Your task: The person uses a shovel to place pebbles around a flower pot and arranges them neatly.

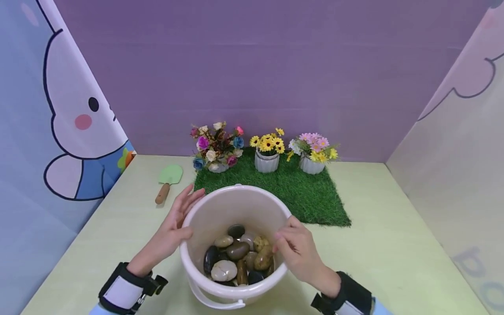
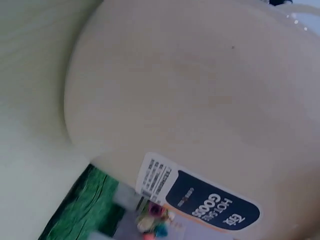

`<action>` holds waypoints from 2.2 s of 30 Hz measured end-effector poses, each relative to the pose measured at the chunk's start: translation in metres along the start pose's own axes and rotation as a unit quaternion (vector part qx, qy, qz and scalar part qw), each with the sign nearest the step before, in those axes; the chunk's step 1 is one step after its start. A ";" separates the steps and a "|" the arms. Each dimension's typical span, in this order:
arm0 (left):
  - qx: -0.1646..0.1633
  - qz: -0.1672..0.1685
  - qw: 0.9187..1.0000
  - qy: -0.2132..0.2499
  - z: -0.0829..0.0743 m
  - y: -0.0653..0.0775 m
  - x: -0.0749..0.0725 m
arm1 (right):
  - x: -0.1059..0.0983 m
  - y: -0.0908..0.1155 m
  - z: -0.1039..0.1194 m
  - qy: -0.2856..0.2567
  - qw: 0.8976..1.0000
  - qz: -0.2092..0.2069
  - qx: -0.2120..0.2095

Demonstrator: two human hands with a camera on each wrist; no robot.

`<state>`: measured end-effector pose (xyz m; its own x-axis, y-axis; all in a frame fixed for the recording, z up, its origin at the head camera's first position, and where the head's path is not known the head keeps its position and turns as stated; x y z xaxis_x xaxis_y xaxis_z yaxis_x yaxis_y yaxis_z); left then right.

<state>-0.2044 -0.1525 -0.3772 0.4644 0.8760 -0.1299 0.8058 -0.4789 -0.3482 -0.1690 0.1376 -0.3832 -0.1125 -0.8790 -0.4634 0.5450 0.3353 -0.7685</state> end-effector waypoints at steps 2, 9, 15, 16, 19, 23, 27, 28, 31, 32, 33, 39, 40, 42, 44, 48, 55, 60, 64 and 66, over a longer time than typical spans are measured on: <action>0.027 -0.002 1.000 0.011 0.002 0.004 -0.010 | 0.009 -0.004 0.003 0.000 1.000 0.002 -0.003; 0.079 -0.002 0.996 0.048 0.004 0.020 -0.044 | 0.043 -0.014 0.017 0.009 1.000 0.010 -0.027; 0.089 -0.016 0.995 0.050 0.001 0.034 -0.067 | 0.065 -0.022 0.027 0.024 0.999 0.016 -0.040; 0.085 -0.021 0.995 0.048 0.001 0.036 -0.070 | 0.068 -0.022 0.028 0.029 0.999 0.018 -0.041; 0.077 -0.032 0.995 0.048 0.002 0.040 -0.077 | 0.075 -0.024 0.031 0.042 0.998 0.022 -0.051; 0.074 -0.034 0.995 0.053 0.004 0.042 -0.082 | 0.080 -0.025 0.033 0.059 0.996 0.022 -0.066; 0.073 -0.023 0.996 0.046 0.005 0.042 -0.083 | 0.080 -0.025 0.033 0.060 0.996 0.023 -0.069; 0.072 -0.018 0.996 0.043 0.005 0.042 -0.084 | 0.080 -0.025 0.033 0.058 0.996 0.024 -0.070; 0.061 -0.012 0.998 0.025 0.005 0.043 -0.085 | 0.080 -0.024 0.033 0.050 0.996 0.026 -0.075; 0.055 -0.011 0.998 0.017 0.005 0.043 -0.087 | 0.080 -0.025 0.033 0.048 0.995 0.027 -0.077; 0.048 -0.013 0.999 0.010 0.005 0.043 -0.090 | 0.080 -0.025 0.032 0.045 0.996 0.028 -0.078; -0.047 -0.056 0.996 -0.049 0.015 0.034 -0.117 | 0.077 -0.020 0.032 -0.001 0.999 0.014 -0.044; -0.081 -0.068 0.992 -0.069 0.017 0.032 -0.126 | 0.076 -0.020 0.033 -0.013 0.999 0.011 -0.032; -0.140 -0.087 0.980 -0.107 0.023 0.025 -0.146 | 0.073 -0.018 0.033 -0.026 1.000 0.002 -0.015; -0.221 -0.094 0.956 -0.171 0.033 0.015 -0.165 | 0.068 -0.017 0.030 -0.029 1.000 -0.002 0.011; -0.317 -0.071 0.916 -0.236 0.057 -0.011 -0.198 | 0.054 -0.016 0.021 -0.011 0.999 -0.031 0.038; -0.394 -0.025 0.884 -0.250 0.092 -0.043 -0.235 | 0.035 0.000 0.010 0.002 0.990 -0.065 0.126; -0.432 -0.014 0.867 -0.248 0.120 -0.063 -0.246 | 0.024 0.015 -0.002 0.029 0.976 -0.087 0.198; -0.440 -0.020 0.866 -0.239 0.137 -0.074 -0.250 | 0.022 0.027 -0.012 0.055 0.966 -0.096 0.235; -0.439 -0.029 0.868 -0.230 0.143 -0.078 -0.250 | 0.022 0.031 -0.018 0.062 0.962 -0.092 0.251</action>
<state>-0.4364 -0.3258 -0.4504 0.3803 0.7333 -0.5636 0.8865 -0.1152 0.4482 -0.1697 0.1348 -0.4254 -0.3269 -0.8498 -0.4135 0.8356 -0.0555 -0.5466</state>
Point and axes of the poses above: each hand's wrist, its own y-axis away from the middle knuckle, its own x-axis out of the palm, z = x × y, the point moved 2 cm from there along -y, towards the middle knuckle, and after that the axes turned 4 degrees about z, right-handed, at the moved point
